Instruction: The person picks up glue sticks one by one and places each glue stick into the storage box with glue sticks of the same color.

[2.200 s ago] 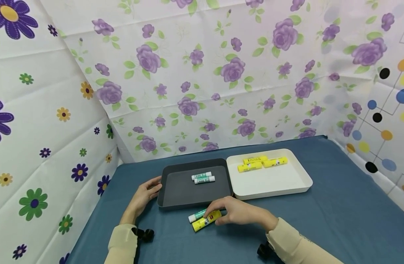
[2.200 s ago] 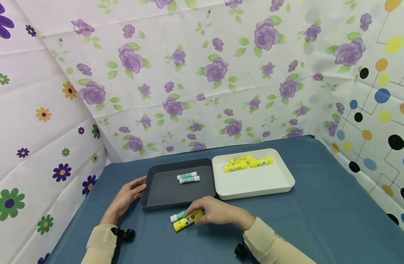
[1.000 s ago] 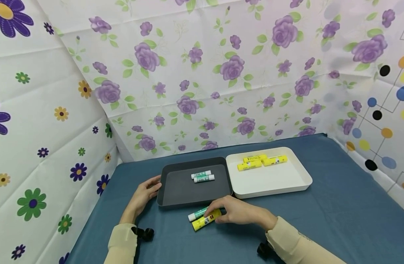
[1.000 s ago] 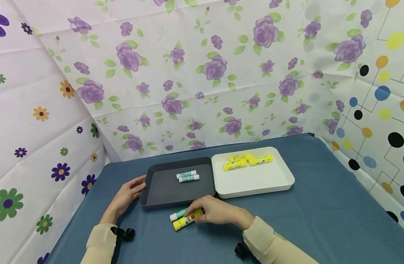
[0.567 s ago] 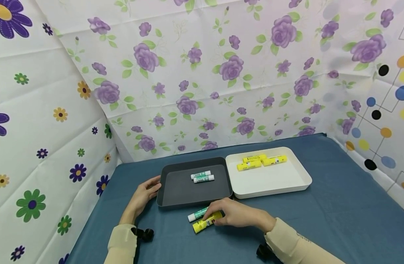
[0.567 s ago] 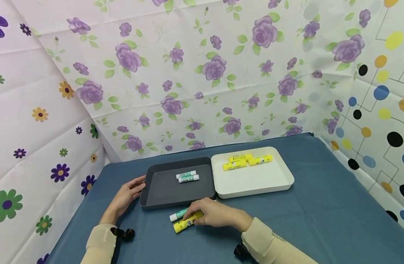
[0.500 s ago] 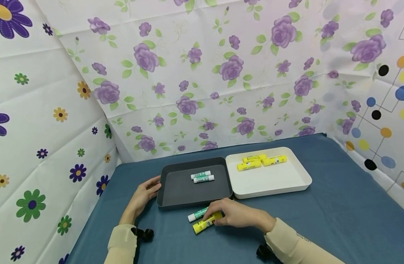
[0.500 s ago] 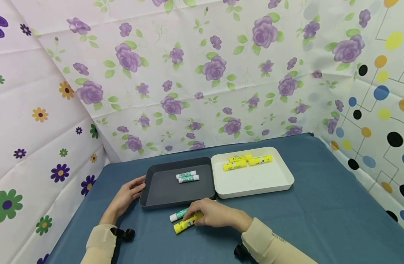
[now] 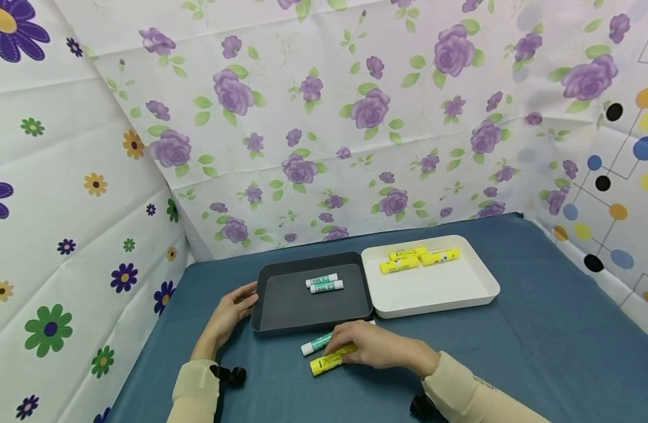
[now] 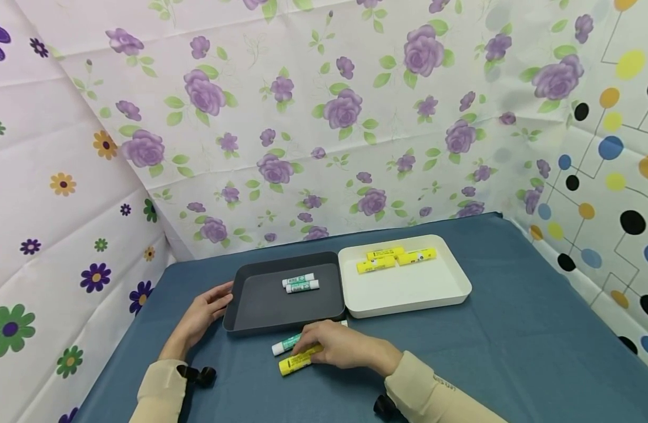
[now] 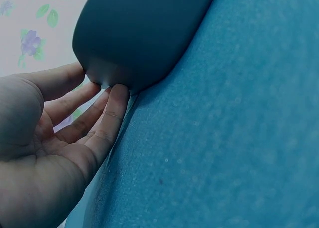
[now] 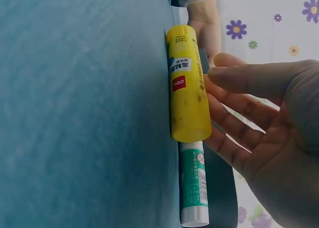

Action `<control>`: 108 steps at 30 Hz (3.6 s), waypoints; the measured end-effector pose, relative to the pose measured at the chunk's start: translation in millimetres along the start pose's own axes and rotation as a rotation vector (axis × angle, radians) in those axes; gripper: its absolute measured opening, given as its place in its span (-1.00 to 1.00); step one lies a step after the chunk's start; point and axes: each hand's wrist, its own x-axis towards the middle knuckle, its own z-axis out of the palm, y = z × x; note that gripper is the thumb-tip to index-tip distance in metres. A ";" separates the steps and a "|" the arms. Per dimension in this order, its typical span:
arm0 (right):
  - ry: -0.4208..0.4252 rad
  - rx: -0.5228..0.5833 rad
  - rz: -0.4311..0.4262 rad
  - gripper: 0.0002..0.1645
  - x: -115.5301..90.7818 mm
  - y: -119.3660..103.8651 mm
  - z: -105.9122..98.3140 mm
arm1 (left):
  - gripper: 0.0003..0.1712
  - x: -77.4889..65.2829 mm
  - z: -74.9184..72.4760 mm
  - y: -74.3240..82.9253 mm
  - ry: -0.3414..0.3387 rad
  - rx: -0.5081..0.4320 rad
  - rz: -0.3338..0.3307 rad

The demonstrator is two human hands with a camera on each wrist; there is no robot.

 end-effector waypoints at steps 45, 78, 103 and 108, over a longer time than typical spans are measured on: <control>-0.035 -0.067 0.034 -0.56 0.9 -0.5 2.4 | -0.39 0.3 0.1 1.3 -0.005 -0.005 -0.008; 0.040 0.073 0.063 -0.57 -8.5 -9.8 -25.6 | -0.38 -0.2 -0.5 0.0 0.001 0.004 0.001; 0.185 0.018 0.070 -0.58 -30.1 -8.1 -72.2 | -0.38 -0.7 -0.9 1.2 -0.017 -0.002 0.008; 0.202 -0.004 0.086 -0.57 -35.5 -5.1 -84.3 | -0.39 0.5 -0.9 0.9 -0.016 -0.005 0.009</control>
